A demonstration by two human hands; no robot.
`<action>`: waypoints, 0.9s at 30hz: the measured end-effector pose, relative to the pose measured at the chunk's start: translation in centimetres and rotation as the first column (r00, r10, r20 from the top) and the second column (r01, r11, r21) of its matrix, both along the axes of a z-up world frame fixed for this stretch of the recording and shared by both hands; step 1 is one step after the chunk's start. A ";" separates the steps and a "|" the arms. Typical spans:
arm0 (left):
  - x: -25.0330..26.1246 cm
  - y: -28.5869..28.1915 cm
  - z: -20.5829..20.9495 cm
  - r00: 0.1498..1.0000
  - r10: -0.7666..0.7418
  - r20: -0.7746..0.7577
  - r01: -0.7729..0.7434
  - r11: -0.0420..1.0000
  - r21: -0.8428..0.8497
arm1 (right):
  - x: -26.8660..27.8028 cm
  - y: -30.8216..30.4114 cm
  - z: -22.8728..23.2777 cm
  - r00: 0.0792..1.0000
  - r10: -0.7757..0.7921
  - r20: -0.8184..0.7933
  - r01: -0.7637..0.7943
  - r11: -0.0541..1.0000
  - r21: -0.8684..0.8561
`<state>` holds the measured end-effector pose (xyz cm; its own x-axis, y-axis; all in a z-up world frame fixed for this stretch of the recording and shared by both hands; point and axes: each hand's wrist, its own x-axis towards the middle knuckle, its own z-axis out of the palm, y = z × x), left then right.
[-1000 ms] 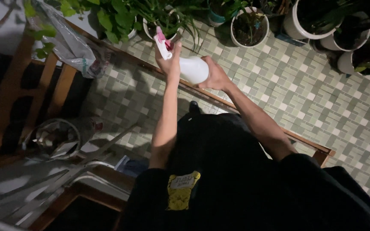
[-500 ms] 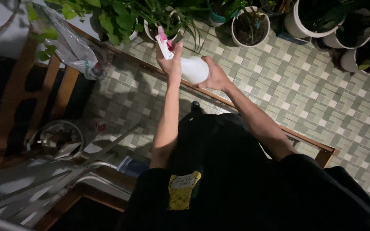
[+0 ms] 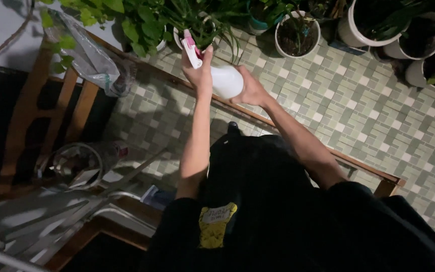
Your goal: Using a spray bottle to mist and water various potted plants in a garden area.
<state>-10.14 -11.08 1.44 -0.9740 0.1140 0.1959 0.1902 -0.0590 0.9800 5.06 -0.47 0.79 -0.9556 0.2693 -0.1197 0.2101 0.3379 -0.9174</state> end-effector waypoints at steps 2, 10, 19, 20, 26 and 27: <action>-1.5 1.1 -2.7 0.997 -0.059 0.040 0.055 0.995 0.077 | 0.5 -0.1 0.3 0.998 -0.019 0.063 0.021 0.999 -0.039; 4.8 0.8 -9.0 0.716 -0.542 0.440 0.642 0.759 -0.109 | 2.4 1.3 -0.7 0.968 -0.151 -0.200 0.084 0.949 -0.305; 5.6 0.4 -5.5 0.809 -0.526 0.264 0.546 0.838 -0.004 | -4.1 1.8 16.0 0.915 -0.055 -0.399 0.049 0.998 -0.026; 6.2 0.1 -5.1 0.820 -0.513 0.255 0.531 0.847 -0.006 | -5.1 1.7 13.6 0.913 -0.038 -0.407 0.031 0.999 -0.023; 6.5 -2.1 -3.5 0.904 -0.403 0.145 0.415 0.908 -0.063 | -7.8 -0.7 9.0 0.880 0.084 -0.468 -0.125 0.990 -0.058; 6.3 -2.6 -3.3 0.919 -0.389 0.065 0.394 0.915 -0.087 | -7.9 -0.5 8.1 0.826 0.035 -0.562 -0.052 0.999 -0.014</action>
<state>-3.83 -13.68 -1.88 -0.8550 0.5042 0.1217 0.1265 -0.0248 0.9917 -2.87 -0.93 8.87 -0.8708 0.2308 0.4342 -0.3582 0.3071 -0.8817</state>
